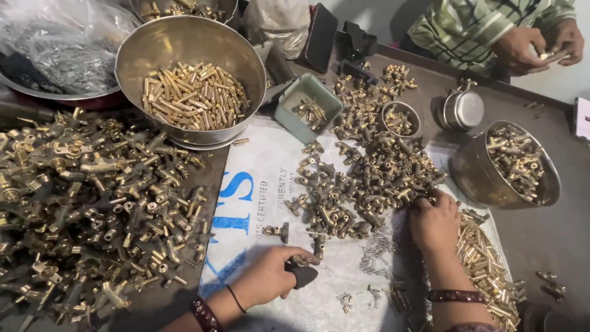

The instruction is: The person sorts small brass fittings spread on a workbench, picking pieces one at a time and placing them into piles and metal bowls while holding a dark foam pad. A second person across the table handles similar fittings.

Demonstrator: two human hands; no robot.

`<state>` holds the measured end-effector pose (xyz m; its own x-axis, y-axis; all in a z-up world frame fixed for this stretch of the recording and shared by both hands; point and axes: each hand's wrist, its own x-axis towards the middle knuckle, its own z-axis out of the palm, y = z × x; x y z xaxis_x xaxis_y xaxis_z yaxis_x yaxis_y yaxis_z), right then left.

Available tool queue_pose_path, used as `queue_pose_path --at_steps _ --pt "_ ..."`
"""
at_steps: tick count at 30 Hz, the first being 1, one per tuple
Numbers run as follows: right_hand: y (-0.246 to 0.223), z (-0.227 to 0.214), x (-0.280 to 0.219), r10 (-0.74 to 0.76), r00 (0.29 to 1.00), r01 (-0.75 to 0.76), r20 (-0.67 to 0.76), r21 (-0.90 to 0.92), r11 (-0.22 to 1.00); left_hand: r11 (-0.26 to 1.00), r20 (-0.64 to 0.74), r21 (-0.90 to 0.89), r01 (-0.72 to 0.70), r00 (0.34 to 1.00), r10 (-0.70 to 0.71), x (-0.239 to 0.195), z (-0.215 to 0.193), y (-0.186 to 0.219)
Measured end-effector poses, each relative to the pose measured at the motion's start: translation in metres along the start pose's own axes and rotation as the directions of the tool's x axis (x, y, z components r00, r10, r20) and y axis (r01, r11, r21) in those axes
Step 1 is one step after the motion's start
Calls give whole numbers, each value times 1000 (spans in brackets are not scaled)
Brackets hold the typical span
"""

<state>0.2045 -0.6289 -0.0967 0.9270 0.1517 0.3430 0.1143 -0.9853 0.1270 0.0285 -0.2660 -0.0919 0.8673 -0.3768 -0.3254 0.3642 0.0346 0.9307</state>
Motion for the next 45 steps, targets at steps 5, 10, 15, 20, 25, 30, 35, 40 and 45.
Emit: queue_pose_path --at_steps 5,10,15,20,25,30,35,40,45 --pt "-26 -26 -28 118 993 -117 18 315 942 999 -19 52 -16 1000 17 1 0 -10" --pt "-115 -84 -81 -20 914 -392 406 892 225 998 3 56 -9 1000 9 7 2 -19" --pt "-163 -83 -112 -242 829 -496 504 863 97 994 8 81 -75 997 74 4 3 -29" --pt "-168 -94 -111 -297 931 -121 212 947 296 992 -1 78 -100 995 100 9 0 -47" --pt "-129 -110 -104 -378 926 168 -5 901 400 995 12 -31 -98 995 98 9 0 -37" --pt "-72 -137 -109 159 890 -233 427 126 964 990 37 -45 -136 990 138 9 0 -33" --pt "-34 -110 -136 44 922 -102 384 130 986 995 13 13 -96 995 96 6 5 -23" --pt "-45 -116 -121 2 911 -39 413 82 996 994 -37 14 -106 994 106 -7 16 -23" --pt "-69 -154 -78 142 815 -444 561 449 775 999 -39 -8 -33 999 32 -38 24 4"
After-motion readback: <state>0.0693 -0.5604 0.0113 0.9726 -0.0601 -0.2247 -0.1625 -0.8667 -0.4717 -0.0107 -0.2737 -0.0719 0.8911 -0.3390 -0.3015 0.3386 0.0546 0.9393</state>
